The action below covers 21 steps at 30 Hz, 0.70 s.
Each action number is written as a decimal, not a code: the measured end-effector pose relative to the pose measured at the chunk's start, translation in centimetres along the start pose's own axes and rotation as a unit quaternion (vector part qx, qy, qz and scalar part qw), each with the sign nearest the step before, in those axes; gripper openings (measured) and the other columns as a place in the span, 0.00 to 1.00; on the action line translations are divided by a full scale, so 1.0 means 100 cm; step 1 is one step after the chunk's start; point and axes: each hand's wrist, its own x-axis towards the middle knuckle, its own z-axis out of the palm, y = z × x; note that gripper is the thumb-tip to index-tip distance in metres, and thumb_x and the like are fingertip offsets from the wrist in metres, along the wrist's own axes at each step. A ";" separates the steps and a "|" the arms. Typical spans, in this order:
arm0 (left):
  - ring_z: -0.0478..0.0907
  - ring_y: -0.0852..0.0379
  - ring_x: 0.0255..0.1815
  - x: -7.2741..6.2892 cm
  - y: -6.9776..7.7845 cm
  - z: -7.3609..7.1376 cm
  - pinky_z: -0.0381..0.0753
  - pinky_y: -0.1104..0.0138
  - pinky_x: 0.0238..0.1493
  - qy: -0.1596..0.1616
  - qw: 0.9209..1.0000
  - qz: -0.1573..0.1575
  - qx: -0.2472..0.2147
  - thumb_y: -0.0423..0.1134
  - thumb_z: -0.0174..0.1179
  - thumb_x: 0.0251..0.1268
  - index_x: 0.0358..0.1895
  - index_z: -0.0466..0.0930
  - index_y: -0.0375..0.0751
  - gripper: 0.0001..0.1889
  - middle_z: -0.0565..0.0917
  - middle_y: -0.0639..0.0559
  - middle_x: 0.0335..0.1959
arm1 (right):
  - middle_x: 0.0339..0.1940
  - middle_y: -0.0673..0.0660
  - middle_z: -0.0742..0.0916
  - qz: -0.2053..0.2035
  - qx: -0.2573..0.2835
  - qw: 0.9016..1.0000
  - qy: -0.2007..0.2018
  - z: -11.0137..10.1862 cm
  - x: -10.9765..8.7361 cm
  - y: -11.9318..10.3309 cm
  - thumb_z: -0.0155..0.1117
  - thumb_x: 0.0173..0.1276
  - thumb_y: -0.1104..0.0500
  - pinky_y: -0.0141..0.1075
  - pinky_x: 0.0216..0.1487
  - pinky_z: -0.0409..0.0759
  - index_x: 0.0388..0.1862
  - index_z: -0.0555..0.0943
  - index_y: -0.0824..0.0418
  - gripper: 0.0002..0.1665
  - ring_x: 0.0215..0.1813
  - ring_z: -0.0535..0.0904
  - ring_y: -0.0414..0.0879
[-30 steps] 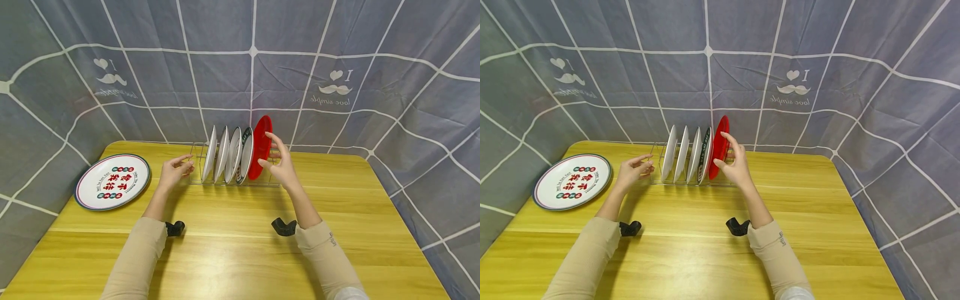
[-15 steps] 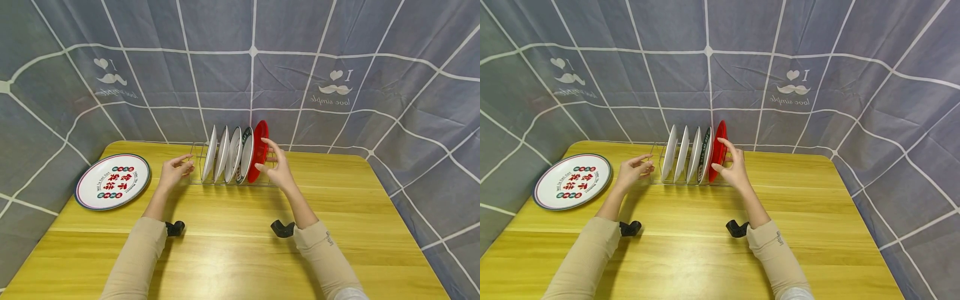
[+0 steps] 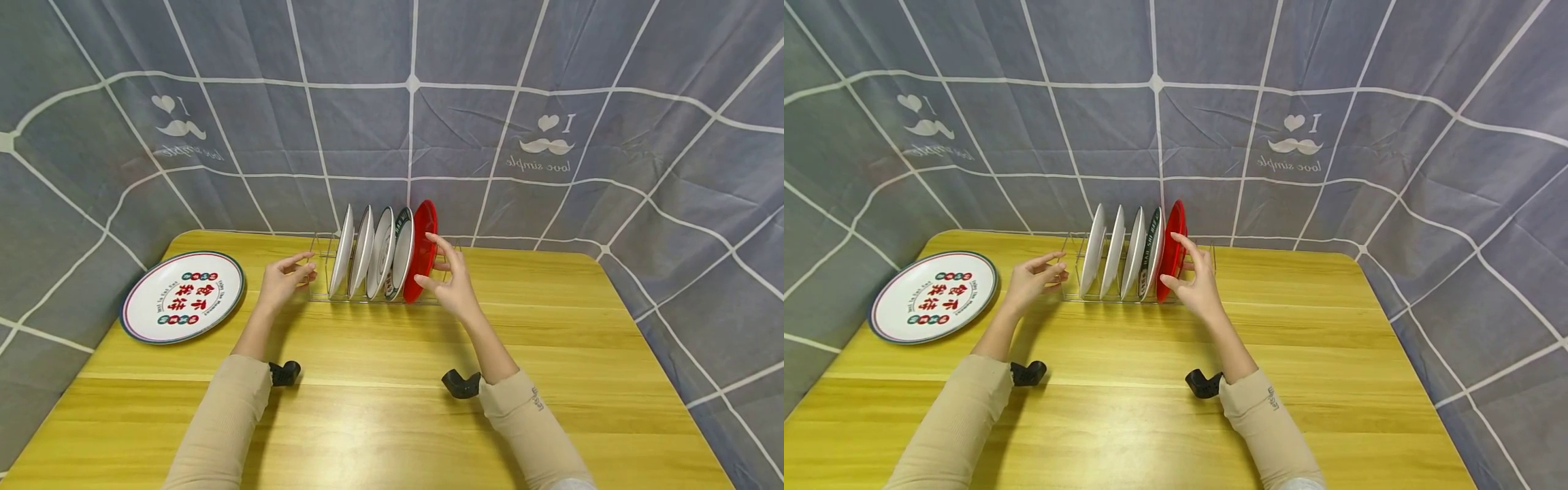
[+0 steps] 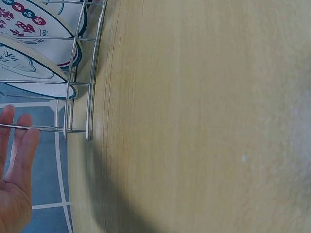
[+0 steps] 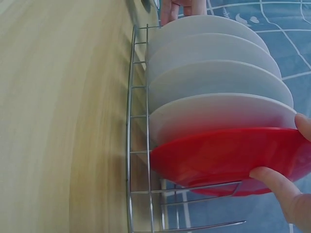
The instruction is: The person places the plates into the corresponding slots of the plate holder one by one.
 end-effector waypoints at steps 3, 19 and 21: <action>0.81 0.63 0.28 0.000 0.000 0.001 0.81 0.58 0.40 -0.001 1.000 -0.001 -0.004 0.37 0.59 0.61 0.57 0.72 0.30 0.22 0.82 0.62 0.22 | 0.59 0.64 0.68 0.003 0.005 1.000 -0.002 -0.001 -0.004 -0.011 0.65 0.54 0.72 0.48 0.43 0.80 0.67 0.63 0.59 0.41 0.56 0.67 0.60; 0.81 0.63 0.30 -0.002 0.005 0.001 0.81 0.61 0.41 -0.012 1.000 -0.013 -0.023 0.35 0.58 0.63 0.59 0.69 0.28 0.23 0.82 0.60 0.24 | 0.61 0.63 0.65 0.012 0.002 1.000 -0.023 -0.001 -0.003 -0.004 0.64 0.58 0.69 0.46 0.47 0.79 0.70 0.58 0.53 0.43 0.54 0.69 0.60; 0.81 0.63 0.30 -0.003 0.005 0.000 0.80 0.59 0.43 -0.015 1.000 -0.009 -0.018 0.36 0.57 0.63 0.60 0.68 0.29 0.24 0.82 0.60 0.24 | 0.61 0.65 0.64 0.007 0.003 1.000 -0.023 0.000 -0.006 -0.012 0.63 0.59 0.69 0.49 0.49 0.77 0.70 0.57 0.56 0.42 0.54 0.68 0.61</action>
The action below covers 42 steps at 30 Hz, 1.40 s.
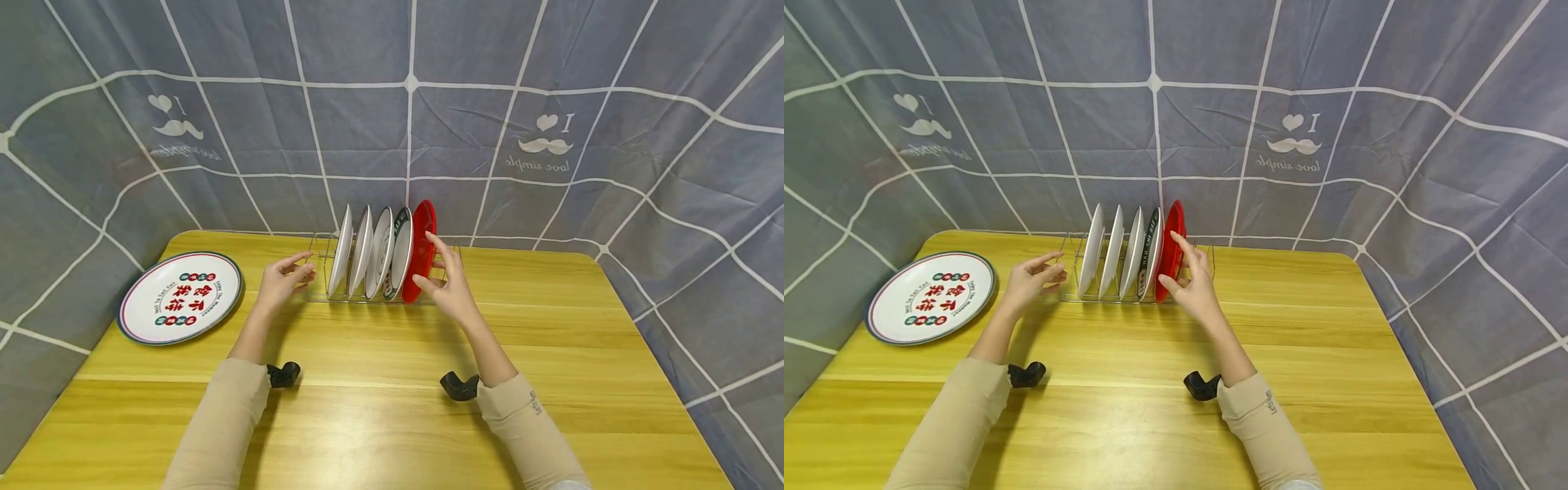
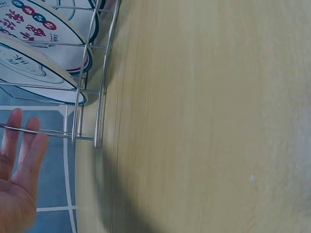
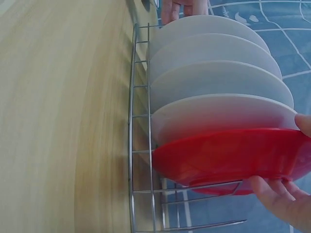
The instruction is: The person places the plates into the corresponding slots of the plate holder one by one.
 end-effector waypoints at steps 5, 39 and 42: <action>0.79 0.66 0.36 -0.004 -0.004 -0.005 0.77 0.57 0.48 -0.012 1.000 0.023 0.012 0.38 0.56 0.64 0.64 0.64 0.33 0.27 0.81 0.64 0.31 | 0.61 0.69 0.64 -0.036 -0.012 0.999 0.034 0.003 -0.009 -0.016 0.63 0.58 0.69 0.58 0.54 0.69 0.70 0.56 0.61 0.42 0.55 0.67 0.65; 0.82 0.65 0.30 -0.087 -0.082 -0.205 0.80 0.73 0.29 0.242 0.943 0.023 -0.225 0.28 0.70 0.44 0.59 0.71 0.42 0.34 0.82 0.56 0.37 | 0.59 0.71 0.70 -0.058 0.180 0.966 -0.179 0.139 -0.021 -0.037 0.53 0.65 0.72 0.50 0.62 0.66 0.67 0.55 0.69 0.33 0.61 0.66 0.64; 0.80 0.66 0.29 -0.093 -0.082 -0.213 0.79 0.76 0.27 0.286 0.934 -0.003 -0.212 0.29 0.72 0.41 0.58 0.72 0.44 0.34 0.81 0.58 0.38 | 0.60 0.71 0.69 -0.032 0.190 0.961 -0.197 0.149 -0.017 -0.033 0.53 0.66 0.70 0.45 0.62 0.68 0.69 0.53 0.66 0.35 0.61 0.66 0.65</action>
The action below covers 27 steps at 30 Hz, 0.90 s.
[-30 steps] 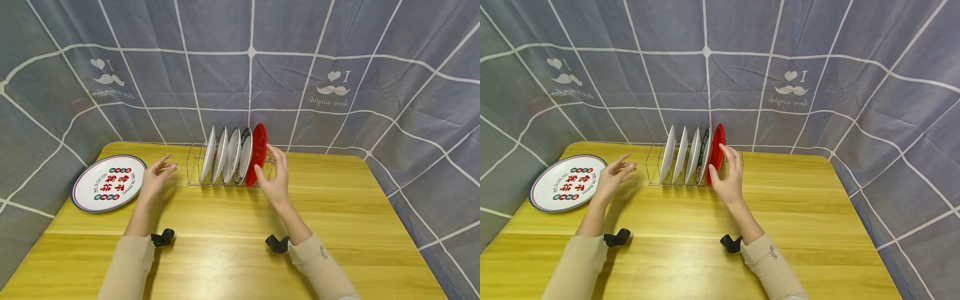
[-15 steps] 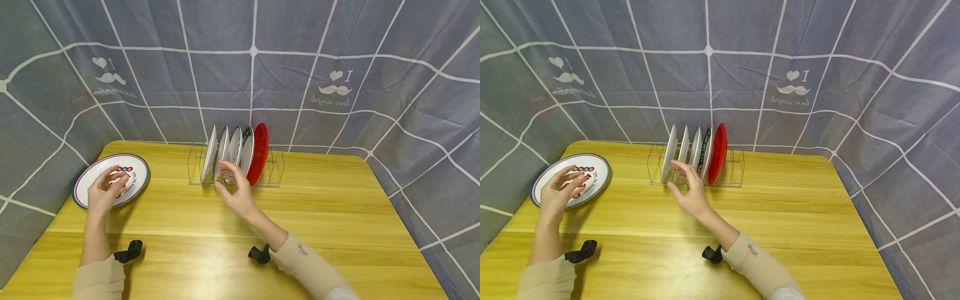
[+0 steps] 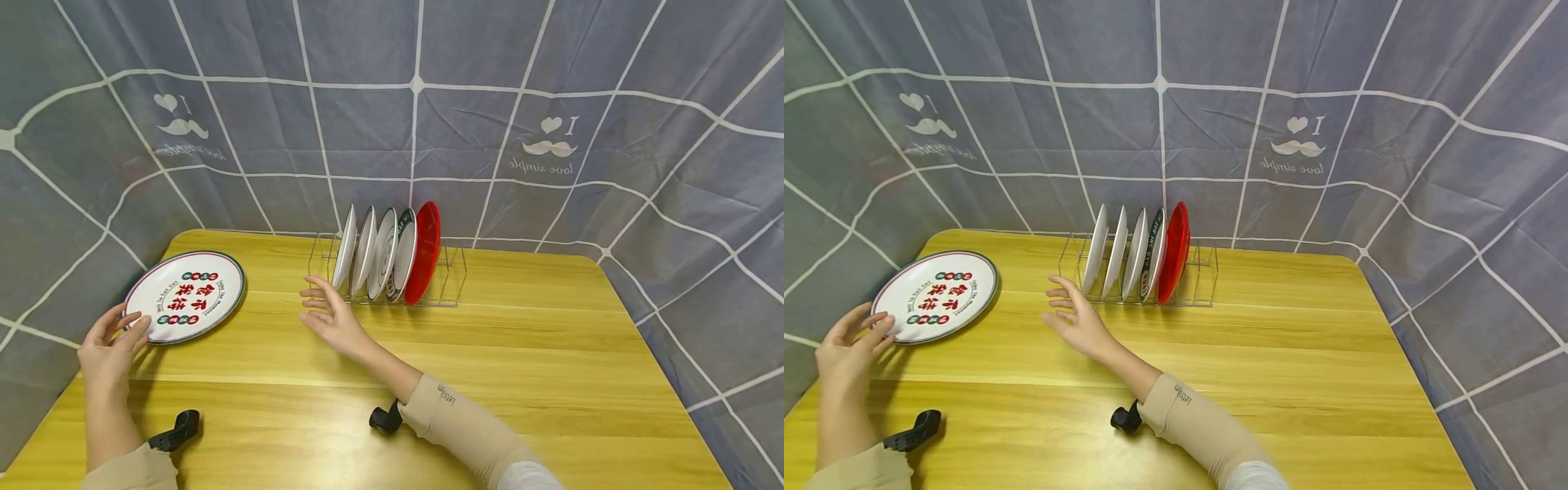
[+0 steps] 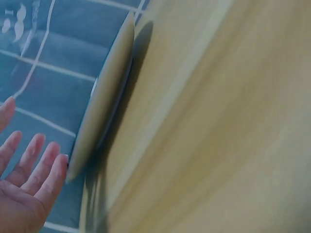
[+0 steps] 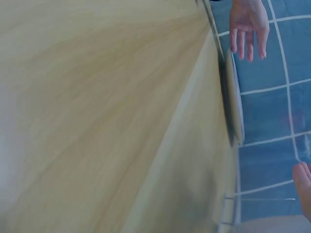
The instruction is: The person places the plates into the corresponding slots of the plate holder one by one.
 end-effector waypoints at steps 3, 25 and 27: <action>0.77 0.68 0.32 -0.003 0.004 -0.005 0.78 0.79 0.27 0.050 0.998 -0.017 0.026 0.29 0.72 0.41 0.57 0.73 0.47 0.34 0.79 0.61 0.40 | 0.61 0.70 0.69 0.028 0.010 1.000 -0.006 0.007 0.007 0.008 0.53 0.67 0.68 0.38 0.60 0.69 0.70 0.52 0.64 0.36 0.61 0.66 0.66; 0.80 0.64 0.25 -0.022 0.015 0.007 0.82 0.69 0.27 -0.061 0.989 -0.131 0.036 0.26 0.62 0.53 0.72 0.39 0.61 0.50 0.61 0.62 0.53 | 0.58 0.58 0.72 0.197 0.228 0.953 0.020 0.056 0.051 0.065 0.54 0.68 0.63 0.46 0.60 0.69 0.69 0.56 0.41 0.35 0.61 0.69 0.58; 0.80 0.64 0.25 -0.020 0.015 0.007 0.82 0.69 0.28 -0.073 0.986 -0.140 0.045 0.26 0.61 0.54 0.72 0.37 0.62 0.51 0.57 0.60 0.63 | 0.58 0.58 0.72 0.205 0.251 0.946 0.021 0.059 0.054 0.067 0.53 0.68 0.63 0.47 0.61 0.68 0.69 0.55 0.40 0.35 0.62 0.68 0.58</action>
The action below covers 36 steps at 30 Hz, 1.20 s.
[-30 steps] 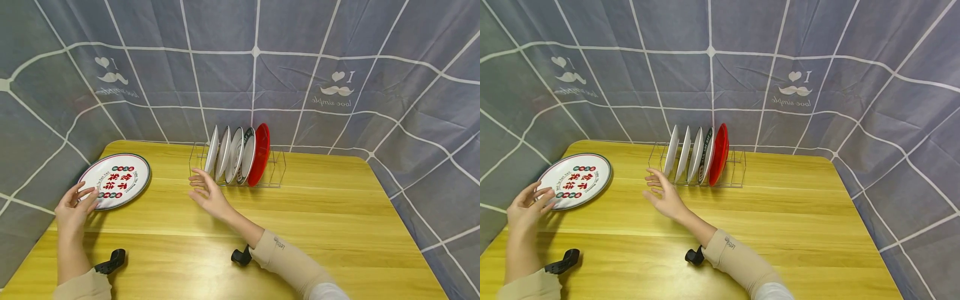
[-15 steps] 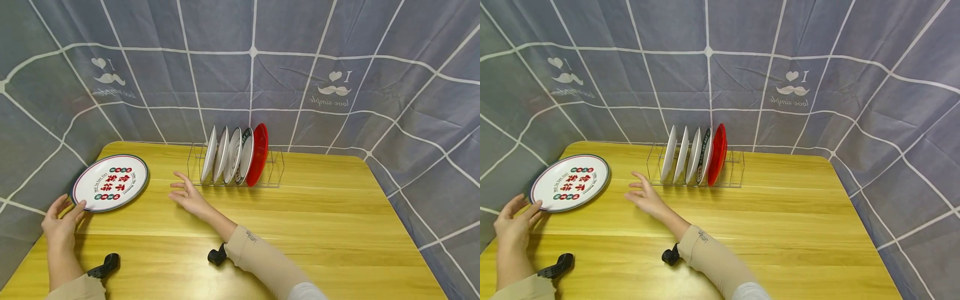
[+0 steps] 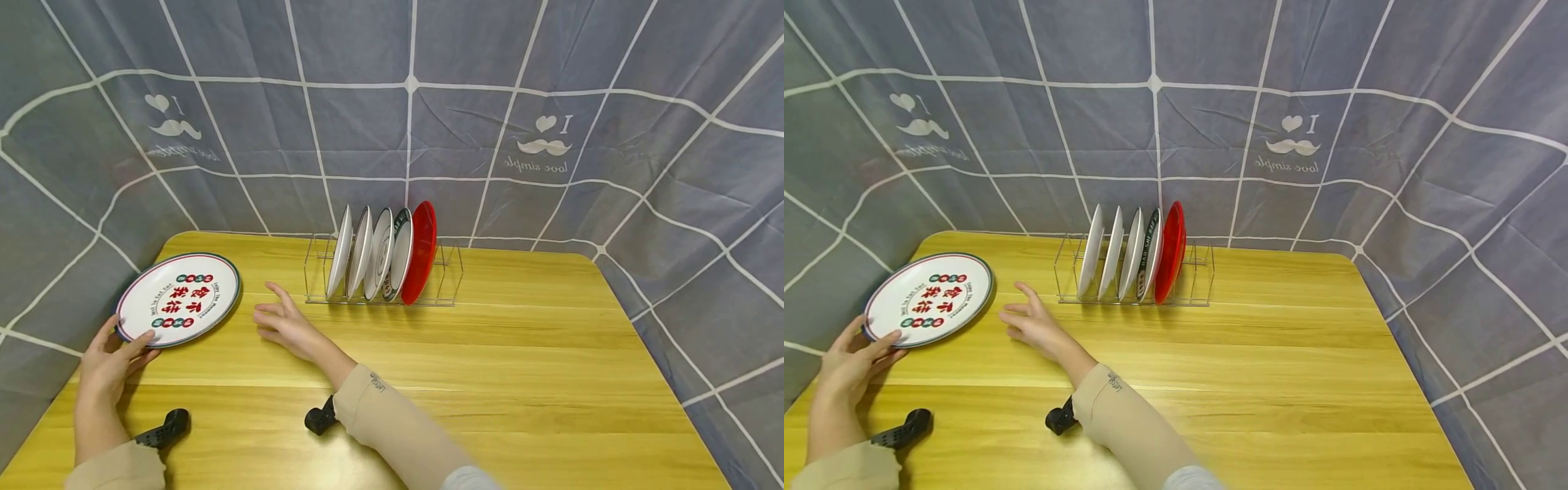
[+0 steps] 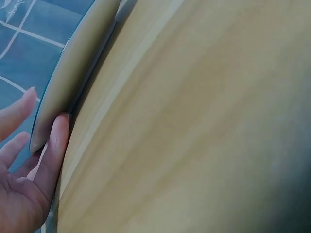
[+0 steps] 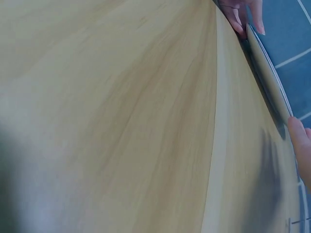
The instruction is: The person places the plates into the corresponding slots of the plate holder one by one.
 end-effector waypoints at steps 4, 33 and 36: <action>0.81 0.63 0.24 0.000 0.000 -0.002 0.81 0.70 0.29 -0.008 1.000 -0.014 0.002 0.26 0.61 0.54 0.72 0.38 0.63 0.51 0.52 0.61 0.67 | 0.59 0.60 0.70 0.014 0.035 0.999 0.002 0.004 0.005 0.003 0.52 0.69 0.62 0.49 0.62 0.65 0.69 0.55 0.41 0.34 0.63 0.66 0.59; 0.81 0.63 0.31 -0.006 -0.001 0.014 0.80 0.71 0.40 -0.085 0.994 -0.065 0.032 0.25 0.61 0.55 0.72 0.35 0.53 0.50 0.21 0.66 0.68 | 0.72 0.64 0.54 0.055 0.090 0.994 -0.003 0.010 0.008 0.013 0.48 0.71 0.62 0.46 0.64 0.64 0.71 0.56 0.52 0.30 0.63 0.67 0.58; 0.81 0.61 0.33 -0.007 -0.001 0.019 0.80 0.69 0.41 -0.097 0.993 -0.071 -0.018 0.24 0.60 0.55 0.72 0.37 0.54 0.49 0.22 0.67 0.69 | 0.71 0.63 0.56 0.043 0.071 0.997 0.004 0.011 0.008 0.010 0.49 0.71 0.63 0.44 0.63 0.66 0.70 0.58 0.51 0.30 0.61 0.69 0.56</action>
